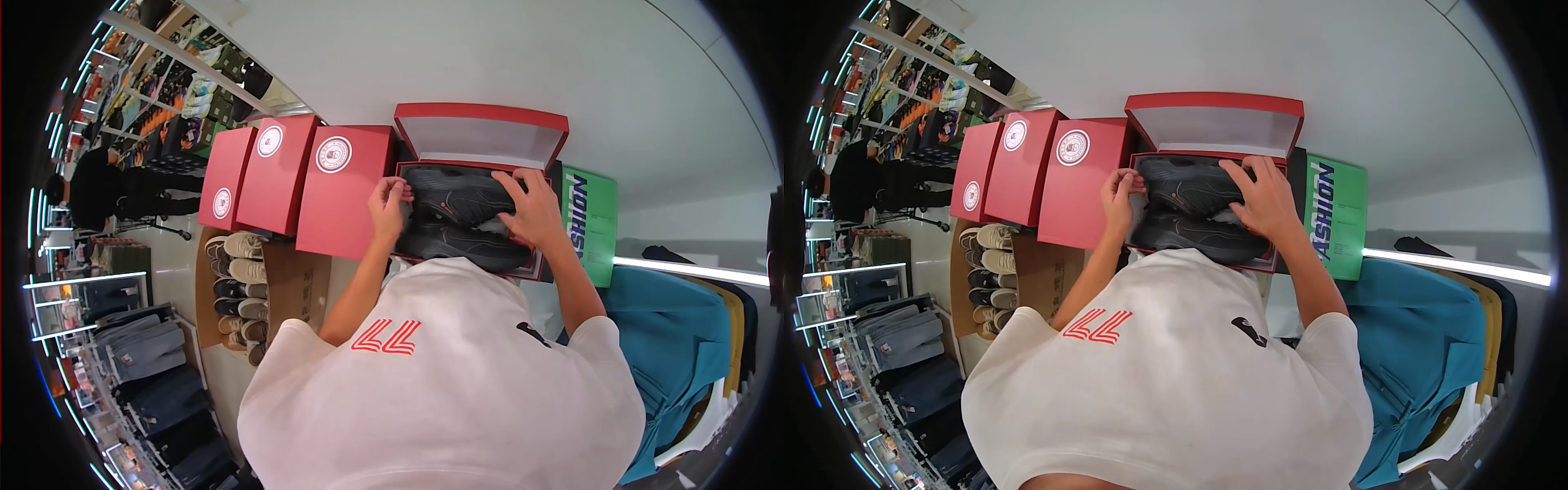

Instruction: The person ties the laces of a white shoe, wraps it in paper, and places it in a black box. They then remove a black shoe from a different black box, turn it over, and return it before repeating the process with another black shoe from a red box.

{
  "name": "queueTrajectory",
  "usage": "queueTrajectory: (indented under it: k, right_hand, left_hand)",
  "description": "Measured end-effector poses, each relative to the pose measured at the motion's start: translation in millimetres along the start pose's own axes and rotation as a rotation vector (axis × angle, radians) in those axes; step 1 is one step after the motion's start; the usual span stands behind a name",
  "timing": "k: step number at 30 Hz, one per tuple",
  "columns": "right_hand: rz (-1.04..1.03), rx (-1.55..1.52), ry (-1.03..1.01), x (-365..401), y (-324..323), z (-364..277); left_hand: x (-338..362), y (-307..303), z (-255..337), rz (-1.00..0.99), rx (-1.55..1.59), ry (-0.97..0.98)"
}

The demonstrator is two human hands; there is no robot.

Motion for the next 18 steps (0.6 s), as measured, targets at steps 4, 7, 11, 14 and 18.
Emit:
queueTrajectory:
  k: [4, 7, 11, 14, 18]
  right_hand:
    - [0.078, 0.005, -0.055, 8, -27, 2]
    - [0.355, -0.065, 0.032, 15, -62, 17]
    - [0.569, -0.349, 0.344, 38, -78, 61]
    - [0.577, -1.391, 0.357, 54, -46, 86]
    - [0.642, -1.612, 0.48, 57, 15, 60]
  left_hand:
    - [-9, 4, -5, 0.014, 0.016, -0.063]
    - [-14, 8, -3, 0.036, 0.053, -0.127]
    - [-21, 6, 4, 0.059, -0.153, -0.053]
    - [-44, 21, 41, -0.013, -0.942, 0.689]
    - [-69, 20, -6, -0.309, -0.849, 0.489]
Point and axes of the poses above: each hand's wrist, its own x-axis away from the middle knuckle, its own y-axis out of the palm, z = x × y, the point moved 3 cm from there along -x, towards the middle knuckle, and after that the axes turned 1 degree about -z, right-handed, at the moved point
